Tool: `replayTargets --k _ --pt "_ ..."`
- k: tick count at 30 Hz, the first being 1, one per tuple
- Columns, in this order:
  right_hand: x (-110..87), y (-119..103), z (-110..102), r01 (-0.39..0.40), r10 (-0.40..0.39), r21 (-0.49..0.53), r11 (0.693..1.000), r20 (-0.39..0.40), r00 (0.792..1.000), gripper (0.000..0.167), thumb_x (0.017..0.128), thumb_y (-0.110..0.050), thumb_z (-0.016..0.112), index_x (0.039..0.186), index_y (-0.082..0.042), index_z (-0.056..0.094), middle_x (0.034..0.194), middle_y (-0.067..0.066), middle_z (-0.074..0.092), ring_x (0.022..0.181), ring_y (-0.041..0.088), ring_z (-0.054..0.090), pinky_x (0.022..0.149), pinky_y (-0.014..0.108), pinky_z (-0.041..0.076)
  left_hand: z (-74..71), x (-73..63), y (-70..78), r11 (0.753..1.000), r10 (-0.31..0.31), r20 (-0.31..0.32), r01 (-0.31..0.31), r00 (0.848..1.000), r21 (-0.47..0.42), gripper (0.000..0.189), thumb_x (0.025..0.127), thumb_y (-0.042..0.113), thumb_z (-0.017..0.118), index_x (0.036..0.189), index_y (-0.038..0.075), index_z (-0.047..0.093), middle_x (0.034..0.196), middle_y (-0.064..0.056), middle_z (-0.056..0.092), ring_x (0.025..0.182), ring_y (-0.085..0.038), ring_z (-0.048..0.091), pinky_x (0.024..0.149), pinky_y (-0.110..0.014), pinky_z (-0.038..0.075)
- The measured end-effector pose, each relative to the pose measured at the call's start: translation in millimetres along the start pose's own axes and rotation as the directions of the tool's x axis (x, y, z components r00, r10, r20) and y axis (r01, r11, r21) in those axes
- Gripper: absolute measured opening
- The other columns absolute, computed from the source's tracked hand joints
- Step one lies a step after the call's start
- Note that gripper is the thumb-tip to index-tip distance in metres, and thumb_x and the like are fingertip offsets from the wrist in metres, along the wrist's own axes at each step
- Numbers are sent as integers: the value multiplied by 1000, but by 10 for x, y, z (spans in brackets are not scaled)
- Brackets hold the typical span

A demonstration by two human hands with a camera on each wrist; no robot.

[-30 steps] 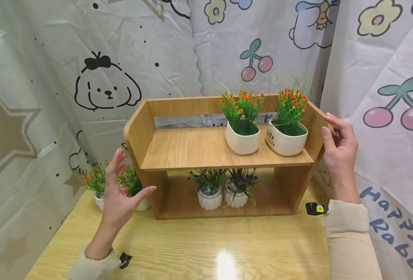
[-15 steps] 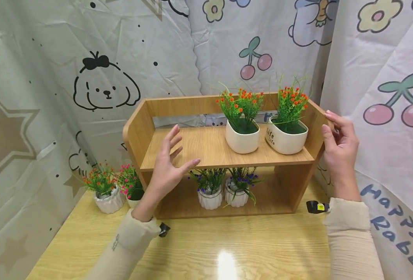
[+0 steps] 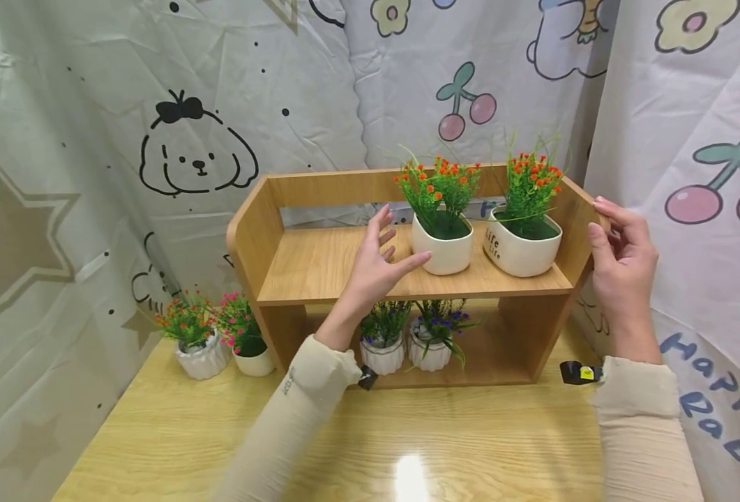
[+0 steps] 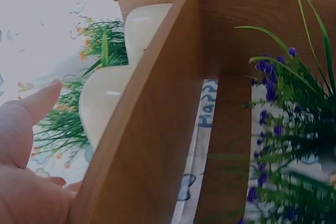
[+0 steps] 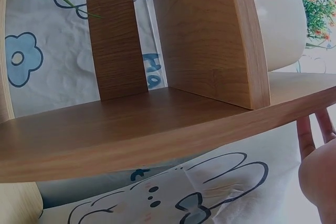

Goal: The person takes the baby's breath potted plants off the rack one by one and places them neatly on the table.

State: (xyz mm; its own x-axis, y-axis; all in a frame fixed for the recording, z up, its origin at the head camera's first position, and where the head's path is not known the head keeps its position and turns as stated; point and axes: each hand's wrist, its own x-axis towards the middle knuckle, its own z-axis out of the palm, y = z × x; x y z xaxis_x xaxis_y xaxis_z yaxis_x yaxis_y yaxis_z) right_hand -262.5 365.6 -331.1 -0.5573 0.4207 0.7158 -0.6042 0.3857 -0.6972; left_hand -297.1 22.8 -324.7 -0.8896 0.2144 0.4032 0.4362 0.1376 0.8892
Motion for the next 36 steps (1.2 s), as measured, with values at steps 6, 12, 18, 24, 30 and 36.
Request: replayTargets --k 6,12,18,24,30,36 --pt "0 -3 -30 -2 2 -10 1000 17 1000 35 102 -7 62 137 -2 63 140 0 64 119 10 60 97 18 47 200 138 21 996 -83 -21 82 996 -47 118 81 34 90 168 21 11 173 -1 19 159 -29 23 125 -52 31" --pt "10 1 -19 20 -21 43 999 9 1000 33 101 -4 63 134 0 64 138 3 66 115 11 61 95 18 47 285 193 -9 987 -132 27 134 991 -85 129 79 29 93 168 26 -1 173 -6 18 158 -28 25 126 -47 32" --pt "15 4 -18 9 -9 14 1000 4 1000 34 102 -6 63 135 0 64 139 2 65 117 10 61 97 18 47 282 218 -45 994 -106 61 108 992 -20 122 85 30 88 168 24 0 169 -7 31 154 -23 34 125 -42 34" --pt "9 13 -19 19 -19 -29 999 17 1000 34 102 -7 62 136 -1 63 140 0 64 117 9 60 96 19 47 251 204 -72 995 -86 96 90 992 -37 104 87 30 86 166 23 20 165 -1 38 151 -24 39 120 -44 41" --pt "0 13 -13 71 -71 3 997 20 997 33 102 -6 62 134 2 63 139 4 65 115 10 61 94 19 47 241 194 -84 996 -73 87 77 994 -43 96 86 28 87 163 23 30 159 -1 45 143 -26 48 113 -46 47" --pt "-2 15 -18 72 -73 28 997 15 997 33 102 -6 63 134 3 63 138 5 65 115 10 61 92 19 46 245 180 -67 995 -73 73 77 995 -60 96 86 27 88 163 21 31 162 -3 43 144 -28 48 112 -46 49"
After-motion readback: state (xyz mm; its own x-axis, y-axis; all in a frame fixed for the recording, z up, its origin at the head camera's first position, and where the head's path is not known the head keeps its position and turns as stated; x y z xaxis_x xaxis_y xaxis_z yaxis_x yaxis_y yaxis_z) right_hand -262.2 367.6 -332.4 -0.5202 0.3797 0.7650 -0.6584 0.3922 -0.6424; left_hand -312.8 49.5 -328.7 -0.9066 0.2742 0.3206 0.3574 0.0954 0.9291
